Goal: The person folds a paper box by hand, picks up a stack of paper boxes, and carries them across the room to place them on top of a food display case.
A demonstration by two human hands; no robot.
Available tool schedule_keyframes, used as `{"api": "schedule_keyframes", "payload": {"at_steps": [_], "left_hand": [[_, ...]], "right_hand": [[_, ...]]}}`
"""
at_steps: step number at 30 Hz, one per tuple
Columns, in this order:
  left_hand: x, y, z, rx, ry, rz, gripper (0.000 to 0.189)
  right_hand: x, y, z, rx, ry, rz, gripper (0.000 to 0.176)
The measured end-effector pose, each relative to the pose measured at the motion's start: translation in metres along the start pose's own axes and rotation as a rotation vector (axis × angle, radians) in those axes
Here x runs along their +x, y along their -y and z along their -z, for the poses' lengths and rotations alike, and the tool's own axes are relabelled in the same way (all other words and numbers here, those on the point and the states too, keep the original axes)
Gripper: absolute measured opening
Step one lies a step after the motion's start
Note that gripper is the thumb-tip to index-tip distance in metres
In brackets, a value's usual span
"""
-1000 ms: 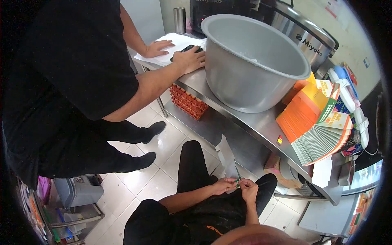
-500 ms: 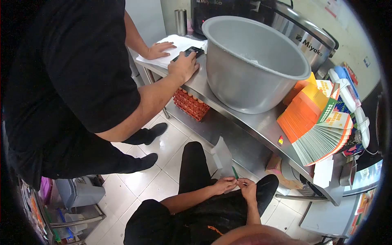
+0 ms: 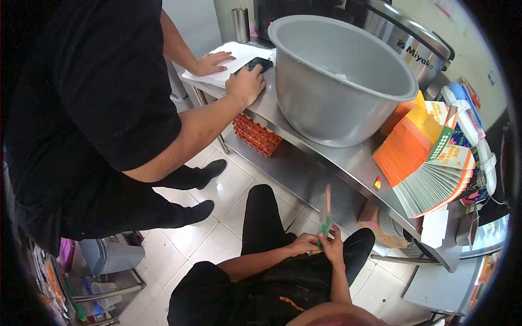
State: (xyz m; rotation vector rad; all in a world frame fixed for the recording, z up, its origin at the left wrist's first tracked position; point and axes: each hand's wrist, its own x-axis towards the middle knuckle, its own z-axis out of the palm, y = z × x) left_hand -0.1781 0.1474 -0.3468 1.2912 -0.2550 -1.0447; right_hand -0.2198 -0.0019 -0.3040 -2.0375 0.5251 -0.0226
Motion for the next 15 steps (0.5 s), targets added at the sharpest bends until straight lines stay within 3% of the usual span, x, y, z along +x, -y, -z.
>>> {"api": "schedule_keyframes", "payload": {"at_steps": [3,6,9,12,15], "left_hand": [[0.002,0.003,0.001,0.006,0.127,0.025,0.013],[0.000,0.000,-0.005,-0.142,0.182,-0.048,0.026],[0.011,0.012,-0.002,-0.419,-0.107,0.011,0.035],[0.017,0.008,0.017,-0.721,-0.137,0.117,0.059],[0.016,0.005,0.020,-0.637,-0.200,0.087,0.055]], "right_hand": [[-0.004,0.025,-0.002,-0.275,-0.025,0.078,0.054],[0.003,0.012,-0.003,-0.360,0.001,0.092,0.052],[0.003,0.007,0.005,-0.431,0.022,0.288,0.051],[-0.008,0.024,0.010,-0.382,0.130,0.403,0.048],[-0.014,0.032,0.002,-0.432,0.136,0.534,0.043]]}}
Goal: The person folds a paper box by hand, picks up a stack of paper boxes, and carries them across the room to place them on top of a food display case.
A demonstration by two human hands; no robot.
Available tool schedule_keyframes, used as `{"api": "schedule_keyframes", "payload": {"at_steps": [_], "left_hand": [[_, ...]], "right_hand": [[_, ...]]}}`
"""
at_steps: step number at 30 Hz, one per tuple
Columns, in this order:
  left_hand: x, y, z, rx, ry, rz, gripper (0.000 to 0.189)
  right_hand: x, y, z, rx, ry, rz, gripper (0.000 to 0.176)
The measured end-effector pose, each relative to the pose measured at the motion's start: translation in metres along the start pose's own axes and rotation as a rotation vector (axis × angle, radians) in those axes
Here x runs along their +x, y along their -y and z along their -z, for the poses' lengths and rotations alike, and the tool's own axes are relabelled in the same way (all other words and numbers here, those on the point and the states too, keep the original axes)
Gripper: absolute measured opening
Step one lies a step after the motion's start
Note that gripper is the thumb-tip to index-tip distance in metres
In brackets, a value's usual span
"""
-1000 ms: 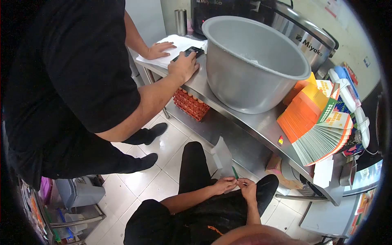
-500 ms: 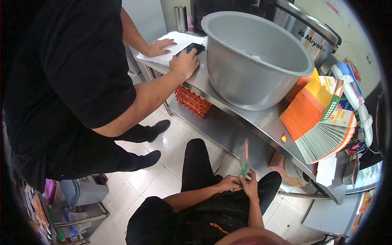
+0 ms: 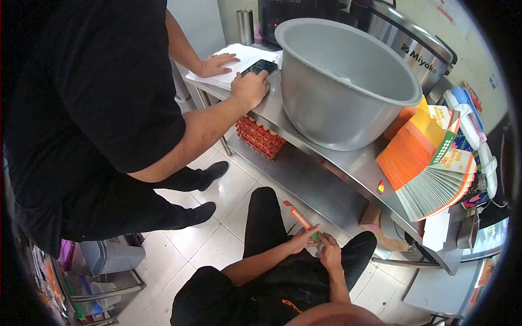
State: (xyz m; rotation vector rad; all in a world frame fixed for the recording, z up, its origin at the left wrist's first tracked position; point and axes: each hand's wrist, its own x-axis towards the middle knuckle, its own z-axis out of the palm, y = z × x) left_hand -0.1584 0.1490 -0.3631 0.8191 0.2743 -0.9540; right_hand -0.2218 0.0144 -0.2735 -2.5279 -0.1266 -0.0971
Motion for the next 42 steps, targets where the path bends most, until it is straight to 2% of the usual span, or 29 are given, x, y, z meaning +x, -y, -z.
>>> {"api": "schedule_keyframes", "payload": {"at_steps": [1,4,7,12,13,14,15,20,30,33,36,39,42], "left_hand": [[-0.001,0.001,0.000,0.023,-0.018,-0.016,0.054],[-0.006,0.000,0.001,0.014,-0.082,-0.153,0.034],[-0.009,-0.006,-0.001,0.095,-0.085,-0.211,0.032],[-0.004,0.005,-0.005,0.491,-0.142,-0.570,0.027],[-0.001,0.008,-0.002,0.592,-0.144,-0.630,0.026],[0.002,0.011,0.002,0.673,-0.163,-0.542,0.033],[0.001,0.011,0.002,0.607,-0.110,-0.487,0.031],[-0.001,0.013,0.007,0.321,0.112,-0.259,0.027],[0.004,0.020,0.015,0.226,0.194,-0.243,0.026],[0.004,0.022,0.016,0.221,0.194,-0.243,0.026],[0.003,0.023,0.019,0.213,0.193,-0.243,0.026],[0.003,0.024,0.019,0.209,0.195,-0.242,0.026],[0.004,0.025,0.018,0.209,0.198,-0.246,0.025]], "right_hand": [[-0.001,0.003,-0.001,-0.036,0.018,0.018,0.043],[-0.001,0.002,-0.004,0.052,-0.028,-0.053,0.032],[-0.001,-0.003,-0.008,0.195,-0.158,-0.204,0.020],[0.001,-0.004,-0.008,0.456,-0.448,-0.411,0.018],[0.000,-0.006,-0.010,0.422,-0.486,-0.363,0.017],[0.000,-0.009,-0.013,0.389,-0.524,-0.315,0.016],[0.002,-0.008,-0.012,0.354,-0.562,-0.265,0.015],[0.002,0.002,-0.010,0.216,-0.434,-0.186,0.012],[0.001,-0.006,-0.007,0.397,-0.358,-0.196,0.012],[0.000,-0.002,-0.004,0.544,-0.315,-0.287,0.012],[-0.002,-0.005,-0.003,0.539,-0.288,-0.281,0.011],[-0.006,-0.023,-0.012,0.529,-0.287,-0.150,0.011],[-0.006,-0.029,-0.011,0.504,-0.243,-0.101,0.010]]}}
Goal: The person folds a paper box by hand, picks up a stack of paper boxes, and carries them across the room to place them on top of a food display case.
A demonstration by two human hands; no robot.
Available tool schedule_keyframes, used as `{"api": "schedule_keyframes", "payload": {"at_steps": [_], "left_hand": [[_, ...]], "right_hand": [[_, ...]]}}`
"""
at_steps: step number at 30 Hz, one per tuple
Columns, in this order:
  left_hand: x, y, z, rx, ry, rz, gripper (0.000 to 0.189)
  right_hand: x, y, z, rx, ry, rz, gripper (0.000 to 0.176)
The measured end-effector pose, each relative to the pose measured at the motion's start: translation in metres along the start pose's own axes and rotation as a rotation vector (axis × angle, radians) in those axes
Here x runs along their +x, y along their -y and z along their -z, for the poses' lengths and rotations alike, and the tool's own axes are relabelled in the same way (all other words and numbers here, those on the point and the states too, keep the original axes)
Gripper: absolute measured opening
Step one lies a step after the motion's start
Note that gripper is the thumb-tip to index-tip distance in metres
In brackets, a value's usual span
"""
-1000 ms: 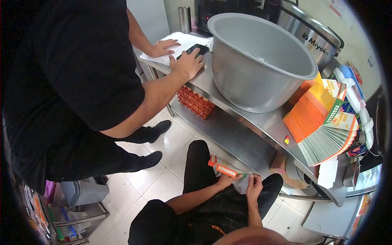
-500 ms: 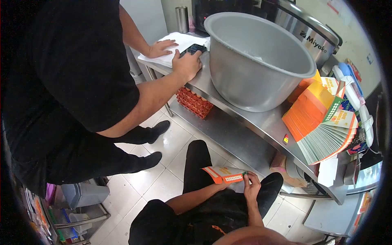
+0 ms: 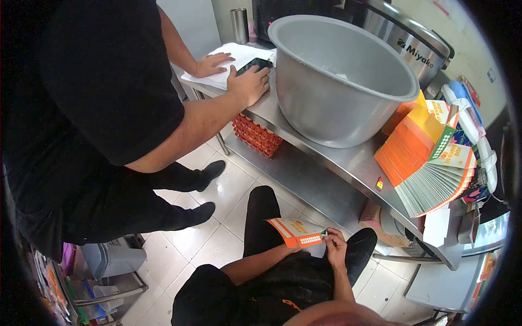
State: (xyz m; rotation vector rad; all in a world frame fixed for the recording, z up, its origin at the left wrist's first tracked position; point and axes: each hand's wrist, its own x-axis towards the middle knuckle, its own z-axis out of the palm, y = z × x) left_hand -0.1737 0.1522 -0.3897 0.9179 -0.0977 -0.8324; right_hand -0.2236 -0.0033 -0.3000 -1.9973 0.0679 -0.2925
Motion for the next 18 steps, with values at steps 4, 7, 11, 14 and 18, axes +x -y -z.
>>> {"api": "schedule_keyframes", "payload": {"at_steps": [4,7,11,14,18], "left_hand": [[0.000,0.001,-0.001,-0.001,-0.001,-0.007,0.025],[0.000,0.002,0.000,-0.002,-0.007,-0.015,0.025],[0.000,0.003,0.001,-0.010,-0.009,-0.022,0.025],[-0.001,0.002,0.000,-0.007,-0.013,-0.031,0.024],[0.003,0.002,0.000,0.002,-0.017,-0.058,0.024]], "right_hand": [[0.005,0.025,0.010,-0.039,0.115,-0.090,0.011],[0.007,0.035,0.014,-0.105,0.168,-0.065,0.011],[0.010,0.049,0.017,-0.240,0.238,0.014,0.011],[0.008,0.053,0.015,-0.327,0.241,0.045,0.011],[0.012,0.053,0.011,-0.102,0.136,-0.136,0.011]]}}
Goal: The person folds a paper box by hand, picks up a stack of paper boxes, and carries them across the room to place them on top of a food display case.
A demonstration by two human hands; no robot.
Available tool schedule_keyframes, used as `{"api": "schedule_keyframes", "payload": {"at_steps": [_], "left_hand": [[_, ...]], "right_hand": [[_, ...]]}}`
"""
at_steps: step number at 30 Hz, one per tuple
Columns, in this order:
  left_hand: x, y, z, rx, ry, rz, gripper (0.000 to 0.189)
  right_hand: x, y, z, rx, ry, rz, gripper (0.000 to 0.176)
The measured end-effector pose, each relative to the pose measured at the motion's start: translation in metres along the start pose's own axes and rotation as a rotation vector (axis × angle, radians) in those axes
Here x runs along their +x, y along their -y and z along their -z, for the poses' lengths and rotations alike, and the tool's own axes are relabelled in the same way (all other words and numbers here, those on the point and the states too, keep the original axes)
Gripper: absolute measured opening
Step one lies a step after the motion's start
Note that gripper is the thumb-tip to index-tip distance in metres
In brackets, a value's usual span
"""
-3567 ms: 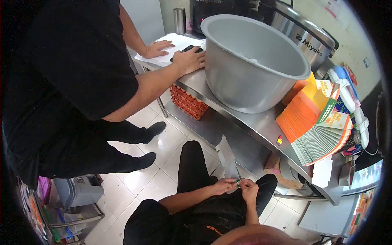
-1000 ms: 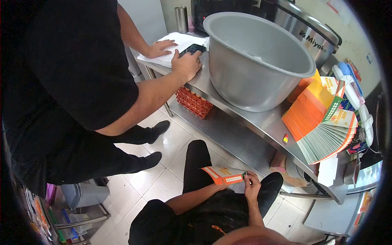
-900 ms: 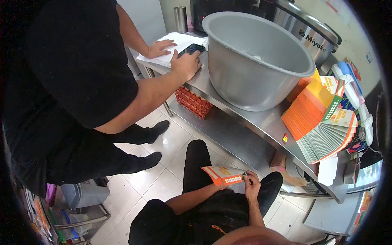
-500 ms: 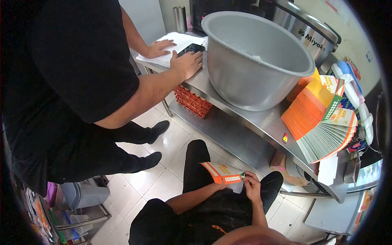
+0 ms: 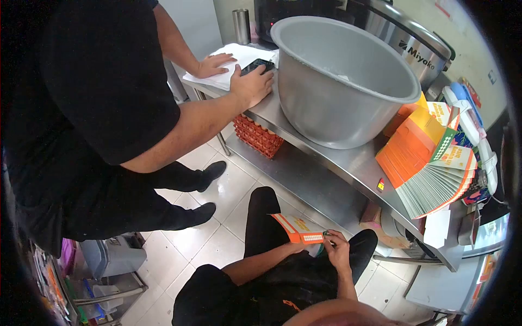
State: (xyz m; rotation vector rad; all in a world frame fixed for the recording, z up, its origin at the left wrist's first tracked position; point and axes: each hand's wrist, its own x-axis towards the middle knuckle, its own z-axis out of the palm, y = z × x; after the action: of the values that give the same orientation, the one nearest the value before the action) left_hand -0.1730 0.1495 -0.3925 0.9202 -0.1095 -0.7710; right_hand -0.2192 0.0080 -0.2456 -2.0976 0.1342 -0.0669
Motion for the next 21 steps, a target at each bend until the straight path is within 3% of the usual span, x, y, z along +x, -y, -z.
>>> {"api": "schedule_keyframes", "payload": {"at_steps": [3,6,13,16,17,19,21], "left_hand": [[0.000,0.003,0.002,0.022,-0.017,-0.035,0.024],[-0.001,0.001,0.001,0.028,-0.026,-0.050,0.024],[-0.001,-0.011,-0.007,0.002,-0.046,0.051,0.038],[-0.001,-0.020,-0.019,0.290,-0.182,-0.253,0.048],[-0.003,-0.026,-0.025,0.210,-0.210,-0.242,0.053],[-0.002,-0.030,-0.011,-0.120,0.016,0.118,0.048],[0.006,-0.025,-0.010,-0.166,0.013,0.065,0.045]], "right_hand": [[-0.003,-0.024,-0.014,0.216,-0.076,-0.124,0.013],[-0.001,-0.025,-0.018,0.043,-0.093,0.021,0.014],[0.001,-0.002,-0.004,0.032,-0.039,0.030,0.012],[0.006,-0.044,0.004,0.005,-0.210,0.032,0.018],[0.006,-0.061,0.006,0.071,-0.284,-0.073,0.022],[0.009,-0.064,0.013,0.103,-0.348,-0.208,0.027],[0.011,-0.084,0.016,0.169,-0.326,-0.291,0.030]]}}
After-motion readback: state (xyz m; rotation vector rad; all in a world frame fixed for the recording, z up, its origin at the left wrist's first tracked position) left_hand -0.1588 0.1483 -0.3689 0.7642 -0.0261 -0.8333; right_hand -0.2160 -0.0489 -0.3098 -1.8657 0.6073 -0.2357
